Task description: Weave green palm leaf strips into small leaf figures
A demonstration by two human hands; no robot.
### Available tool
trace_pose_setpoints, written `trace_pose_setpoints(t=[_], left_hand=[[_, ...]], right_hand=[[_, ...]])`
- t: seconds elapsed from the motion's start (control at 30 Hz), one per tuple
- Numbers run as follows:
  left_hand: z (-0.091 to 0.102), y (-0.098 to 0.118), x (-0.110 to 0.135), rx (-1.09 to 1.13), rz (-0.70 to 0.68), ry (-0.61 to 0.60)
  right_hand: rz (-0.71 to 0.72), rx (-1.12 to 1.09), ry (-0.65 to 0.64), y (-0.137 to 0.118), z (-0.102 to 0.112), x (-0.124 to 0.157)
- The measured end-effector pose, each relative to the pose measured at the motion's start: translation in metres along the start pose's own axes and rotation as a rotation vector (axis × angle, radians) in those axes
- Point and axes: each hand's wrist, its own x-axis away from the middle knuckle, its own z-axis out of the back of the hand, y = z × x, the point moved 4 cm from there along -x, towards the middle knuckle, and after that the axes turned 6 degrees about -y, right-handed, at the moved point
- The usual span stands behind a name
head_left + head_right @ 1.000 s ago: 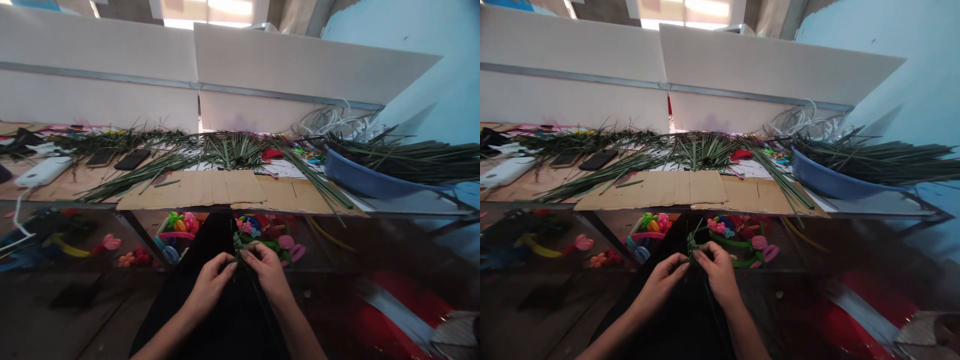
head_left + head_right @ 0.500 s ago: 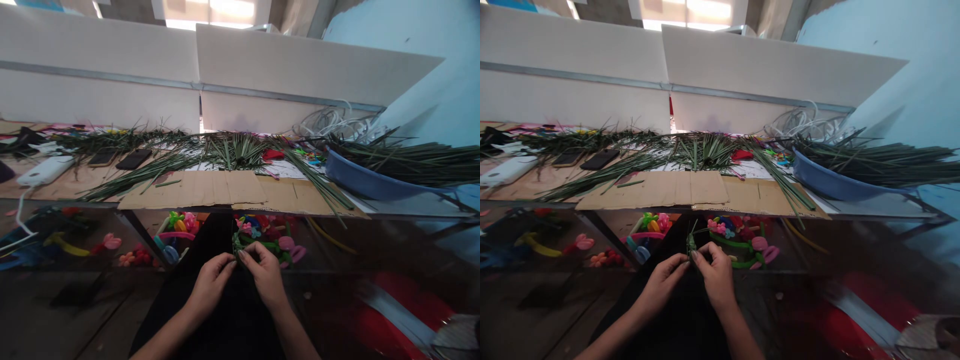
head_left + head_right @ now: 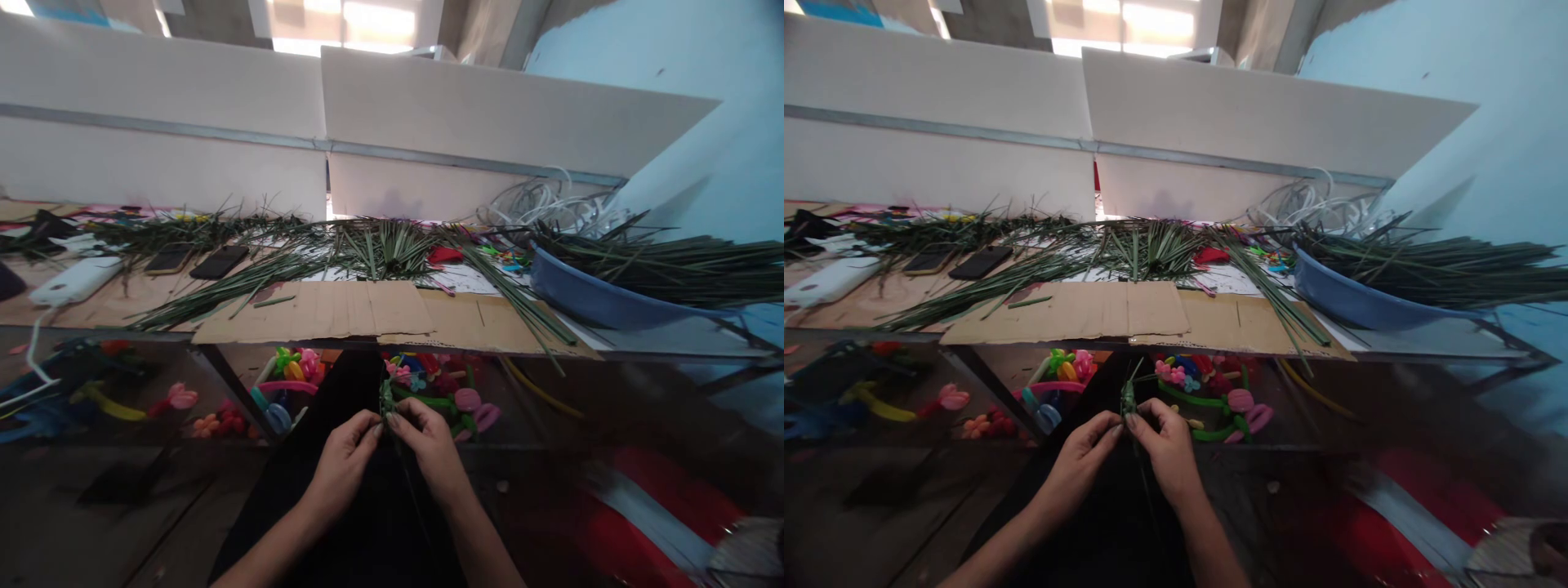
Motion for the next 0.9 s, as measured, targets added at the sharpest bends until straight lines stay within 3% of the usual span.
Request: trace_pose_setpoints(t=[0.1, 0.33, 0.43, 0.53, 0.6, 0.77, 0.9], left_hand=[[-0.001, -0.002, -0.001, 0.078, 0.017, -0.012], [-0.011, -0.025, -0.005, 0.565, 0.288, -0.101], [-0.008, -0.015, -0.002, 0.332, 0.189, -0.066], [-0.002, 0.013, 0.007, -0.1, -0.038, 0.008], [-0.002, 0.029, 0.014, -0.276, -0.13, 0.008], [0.001, 0.047, 0.024, -0.377, -0.169, -0.038], [0.005, 0.047, 0.021, -0.294, -0.114, -0.087]], right_hand=[[-0.046, -0.125, -0.008, 0.006, -0.001, -0.001], [-0.063, -0.431, 0.042, 0.025, -0.01, -0.002], [-0.066, -0.522, 0.089, 0.03, -0.011, 0.001], [-0.066, -0.581, 0.117, 0.032, -0.007, 0.003], [-0.062, -0.608, 0.089, 0.033, -0.005, 0.003], [-0.052, -0.755, 0.073, 0.036, 0.002, 0.005], [-0.073, -0.809, 0.11, 0.037, 0.005, 0.006]])
